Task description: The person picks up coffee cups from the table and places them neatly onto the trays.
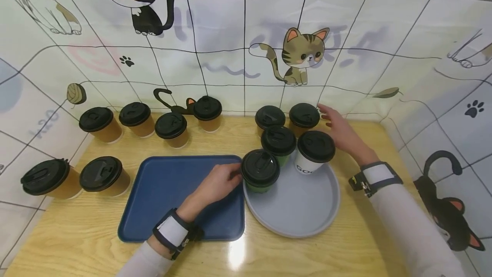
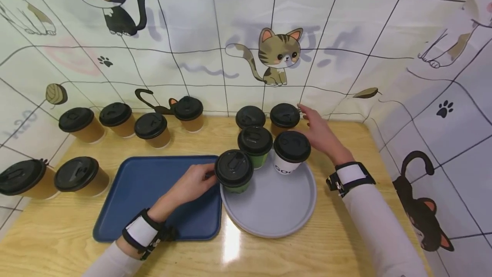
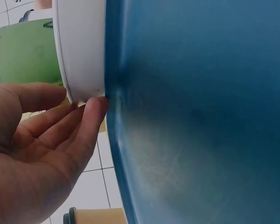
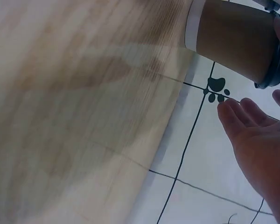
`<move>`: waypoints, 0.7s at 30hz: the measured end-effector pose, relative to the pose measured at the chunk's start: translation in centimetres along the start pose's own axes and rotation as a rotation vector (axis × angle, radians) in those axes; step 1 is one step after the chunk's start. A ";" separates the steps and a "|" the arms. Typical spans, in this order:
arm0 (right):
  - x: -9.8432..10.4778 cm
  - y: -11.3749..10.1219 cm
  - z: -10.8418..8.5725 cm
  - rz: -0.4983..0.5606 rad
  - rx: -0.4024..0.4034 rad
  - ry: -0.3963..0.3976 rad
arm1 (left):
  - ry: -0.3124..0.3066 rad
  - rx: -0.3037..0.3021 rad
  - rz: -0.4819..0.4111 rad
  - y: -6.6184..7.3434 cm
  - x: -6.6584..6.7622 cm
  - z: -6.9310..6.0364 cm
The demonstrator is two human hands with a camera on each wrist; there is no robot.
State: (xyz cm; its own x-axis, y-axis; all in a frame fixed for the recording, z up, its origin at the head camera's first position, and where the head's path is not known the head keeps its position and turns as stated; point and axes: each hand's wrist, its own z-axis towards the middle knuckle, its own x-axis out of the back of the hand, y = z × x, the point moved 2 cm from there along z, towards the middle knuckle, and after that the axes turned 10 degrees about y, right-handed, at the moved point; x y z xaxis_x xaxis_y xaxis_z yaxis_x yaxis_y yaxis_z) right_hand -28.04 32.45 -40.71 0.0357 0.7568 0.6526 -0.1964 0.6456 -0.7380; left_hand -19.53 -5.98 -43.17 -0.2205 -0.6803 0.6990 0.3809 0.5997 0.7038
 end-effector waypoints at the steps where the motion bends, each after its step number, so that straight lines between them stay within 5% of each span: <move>1: -0.2 0.1 0.3 -0.009 0.005 -0.010 | 0.005 0.002 0.002 0.0 0.1 0.0; 9: -1.1 -0.3 1.9 -0.100 0.069 -0.058 | 0.040 0.025 -0.016 0.1 0.3 -0.1; 21: -1.9 -0.6 2.6 -0.092 -0.012 -0.002 | 0.039 0.055 -0.049 -0.1 0.2 -0.2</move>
State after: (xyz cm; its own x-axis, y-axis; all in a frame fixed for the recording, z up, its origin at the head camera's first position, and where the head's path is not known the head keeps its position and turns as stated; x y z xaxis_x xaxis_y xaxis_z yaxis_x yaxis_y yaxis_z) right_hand -30.56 30.36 -41.03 0.0510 0.6938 0.7184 -0.1805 0.7138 -0.6766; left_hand -19.46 -6.24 -43.06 -0.2020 -0.7251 0.6584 0.3207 0.5862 0.7440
